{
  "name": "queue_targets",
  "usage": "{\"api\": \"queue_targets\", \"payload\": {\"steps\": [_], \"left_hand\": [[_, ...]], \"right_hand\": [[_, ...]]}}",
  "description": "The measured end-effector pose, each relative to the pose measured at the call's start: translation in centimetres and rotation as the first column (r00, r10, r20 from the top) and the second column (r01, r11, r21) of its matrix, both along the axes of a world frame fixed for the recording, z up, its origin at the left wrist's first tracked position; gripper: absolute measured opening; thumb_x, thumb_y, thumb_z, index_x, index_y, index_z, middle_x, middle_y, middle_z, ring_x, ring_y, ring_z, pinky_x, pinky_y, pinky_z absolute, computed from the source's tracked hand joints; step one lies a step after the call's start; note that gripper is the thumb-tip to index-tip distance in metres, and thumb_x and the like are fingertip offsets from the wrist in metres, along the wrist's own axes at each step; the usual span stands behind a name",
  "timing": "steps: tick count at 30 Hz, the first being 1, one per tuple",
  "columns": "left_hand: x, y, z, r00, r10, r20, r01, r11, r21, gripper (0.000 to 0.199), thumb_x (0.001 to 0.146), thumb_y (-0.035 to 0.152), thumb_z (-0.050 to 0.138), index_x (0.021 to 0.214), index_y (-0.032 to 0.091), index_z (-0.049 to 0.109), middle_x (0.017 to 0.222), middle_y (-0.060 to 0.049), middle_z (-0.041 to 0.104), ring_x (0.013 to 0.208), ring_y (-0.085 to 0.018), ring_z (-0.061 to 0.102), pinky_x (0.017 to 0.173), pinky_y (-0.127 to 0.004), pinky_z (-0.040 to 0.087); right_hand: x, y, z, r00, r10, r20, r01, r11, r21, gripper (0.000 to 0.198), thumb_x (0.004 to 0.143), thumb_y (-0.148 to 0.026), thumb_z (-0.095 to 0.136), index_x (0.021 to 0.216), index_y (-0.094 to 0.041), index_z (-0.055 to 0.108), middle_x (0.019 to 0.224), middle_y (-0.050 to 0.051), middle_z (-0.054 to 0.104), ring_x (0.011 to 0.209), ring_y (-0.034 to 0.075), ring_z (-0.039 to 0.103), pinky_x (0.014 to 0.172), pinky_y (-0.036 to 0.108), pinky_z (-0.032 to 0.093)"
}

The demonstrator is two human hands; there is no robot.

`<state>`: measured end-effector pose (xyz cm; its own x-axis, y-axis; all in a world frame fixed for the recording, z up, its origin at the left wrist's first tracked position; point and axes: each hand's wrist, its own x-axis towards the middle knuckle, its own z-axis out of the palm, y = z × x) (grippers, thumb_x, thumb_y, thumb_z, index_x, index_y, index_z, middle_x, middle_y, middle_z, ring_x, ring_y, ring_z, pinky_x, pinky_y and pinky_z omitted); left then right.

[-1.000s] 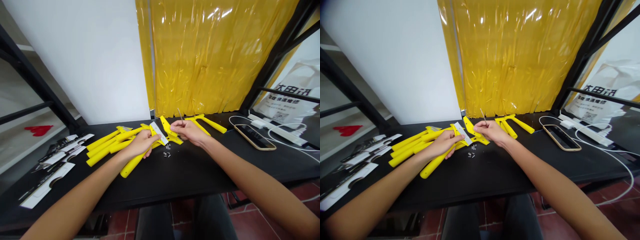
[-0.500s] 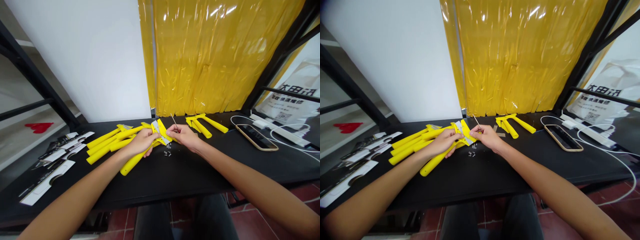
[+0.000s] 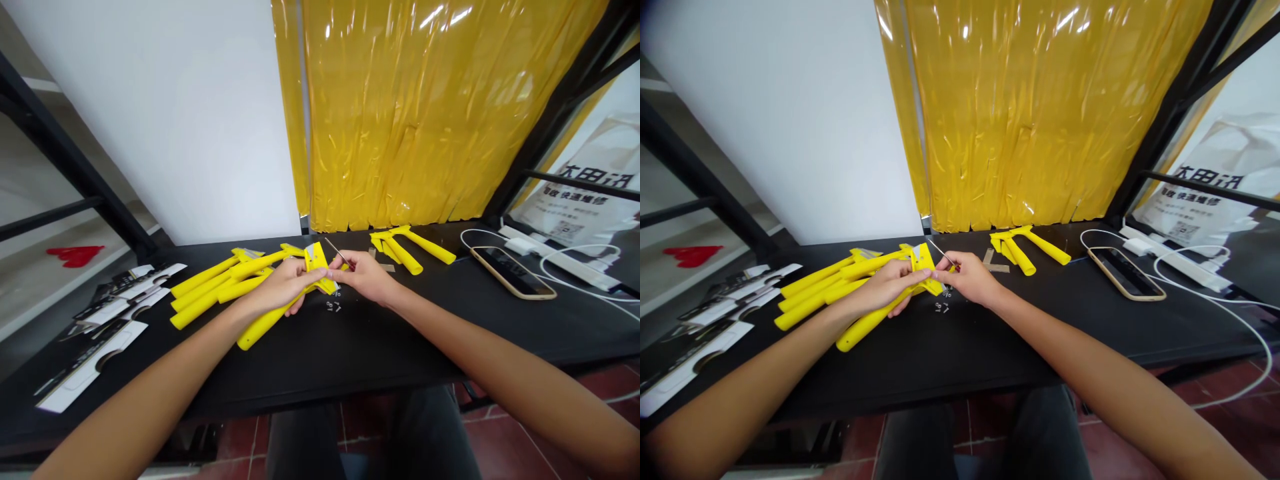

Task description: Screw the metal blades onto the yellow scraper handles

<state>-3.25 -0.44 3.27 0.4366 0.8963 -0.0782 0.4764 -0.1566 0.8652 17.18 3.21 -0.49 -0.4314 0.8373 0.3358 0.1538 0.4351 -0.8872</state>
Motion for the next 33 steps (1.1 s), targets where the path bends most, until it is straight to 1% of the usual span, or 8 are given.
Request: {"api": "queue_targets", "payload": {"steps": [3,6,11,14,20,25,30,33], "left_hand": [[0.0,0.1,-0.1,1.000,-0.017,0.019,0.017,1.000,0.017,0.038,0.097,0.050,0.054,0.086,0.015,0.064,0.037,0.003,0.052,0.029,-0.012,0.048,0.032,-0.020,0.031],[-0.1,0.3,-0.1,0.999,-0.037,0.039,0.036,0.999,0.006,0.032,0.096,0.046,0.058,0.088,0.015,0.064,0.039,0.003,0.053,0.029,-0.012,0.048,0.032,-0.020,0.031],[-0.4,0.5,-0.3,0.996,-0.053,0.073,0.054,0.998,-0.017,0.032,0.097,0.046,0.057,0.088,0.016,0.063,0.038,0.004,0.052,0.028,-0.012,0.048,0.032,-0.020,0.033],[-0.5,0.6,-0.2,0.996,-0.061,0.066,0.063,0.997,-0.033,0.035,0.098,0.047,0.054,0.088,0.015,0.063,0.038,0.003,0.053,0.027,-0.011,0.046,0.032,-0.019,0.031],[-0.7,0.8,-0.4,0.995,-0.086,0.049,0.086,0.996,-0.006,0.043,0.099,0.055,0.050,0.081,0.017,0.060,0.035,0.003,0.051,0.027,-0.011,0.045,0.032,-0.020,0.031],[-0.7,0.8,-0.4,0.994,-0.101,0.039,0.101,0.995,0.002,0.048,0.099,0.060,0.045,0.091,0.016,0.062,0.036,0.003,0.051,0.027,-0.011,0.045,0.032,-0.020,0.030],[-0.8,0.7,-0.3,0.993,-0.121,0.007,0.120,0.992,0.030,0.046,0.099,0.058,0.047,0.087,0.015,0.062,0.035,0.004,0.049,0.026,-0.010,0.043,0.033,-0.019,0.029],[-1.0,0.8,-0.4,0.990,-0.141,-0.009,0.141,0.989,0.031,0.042,0.099,0.055,0.050,0.093,0.016,0.062,0.035,0.005,0.049,0.027,-0.010,0.043,0.032,-0.018,0.028]], "right_hand": [[-0.1,0.1,-0.1,1.000,-0.005,-0.024,0.006,0.999,0.041,0.032,0.078,-0.043,0.077,0.099,-0.019,0.070,0.082,-0.001,0.064,0.068,0.012,0.049,0.064,0.026,0.039],[-0.1,0.2,-0.4,1.000,0.000,-0.025,0.001,0.999,0.041,0.044,0.081,-0.039,0.074,0.121,-0.020,0.068,0.085,-0.002,0.062,0.061,0.010,0.040,0.060,0.026,0.037],[0.0,0.4,-0.8,0.999,0.036,-0.016,-0.035,0.998,0.043,0.054,0.084,-0.040,0.071,0.135,-0.025,0.065,0.086,-0.002,0.060,0.059,0.010,0.033,0.057,0.026,0.033],[0.0,0.3,-0.9,0.999,0.041,-0.023,-0.040,0.998,0.050,0.055,0.085,-0.039,0.071,0.138,-0.023,0.063,0.084,-0.002,0.059,0.058,0.009,0.031,0.056,0.025,0.032],[-0.1,0.4,-1.2,0.998,0.047,-0.049,-0.043,0.995,0.093,0.055,0.086,-0.037,0.070,0.138,-0.022,0.063,0.087,-0.001,0.061,0.058,0.008,0.032,0.055,0.024,0.032],[0.0,0.6,-1.3,0.995,0.074,-0.062,-0.071,0.996,0.052,0.057,0.084,-0.036,0.071,0.139,-0.022,0.062,0.089,0.000,0.061,0.057,0.008,0.032,0.053,0.024,0.032],[-0.1,0.4,-1.2,0.992,0.106,-0.062,-0.106,0.994,-0.007,0.063,0.083,-0.034,0.072,0.143,-0.021,0.057,0.090,-0.001,0.060,0.054,0.006,0.033,0.051,0.022,0.034],[-0.3,0.2,-1.0,0.994,0.087,-0.059,-0.088,0.996,-0.020,0.056,0.081,-0.034,0.075,0.133,-0.017,0.065,0.090,0.001,0.065,0.057,0.007,0.041,0.054,0.023,0.037]]}}
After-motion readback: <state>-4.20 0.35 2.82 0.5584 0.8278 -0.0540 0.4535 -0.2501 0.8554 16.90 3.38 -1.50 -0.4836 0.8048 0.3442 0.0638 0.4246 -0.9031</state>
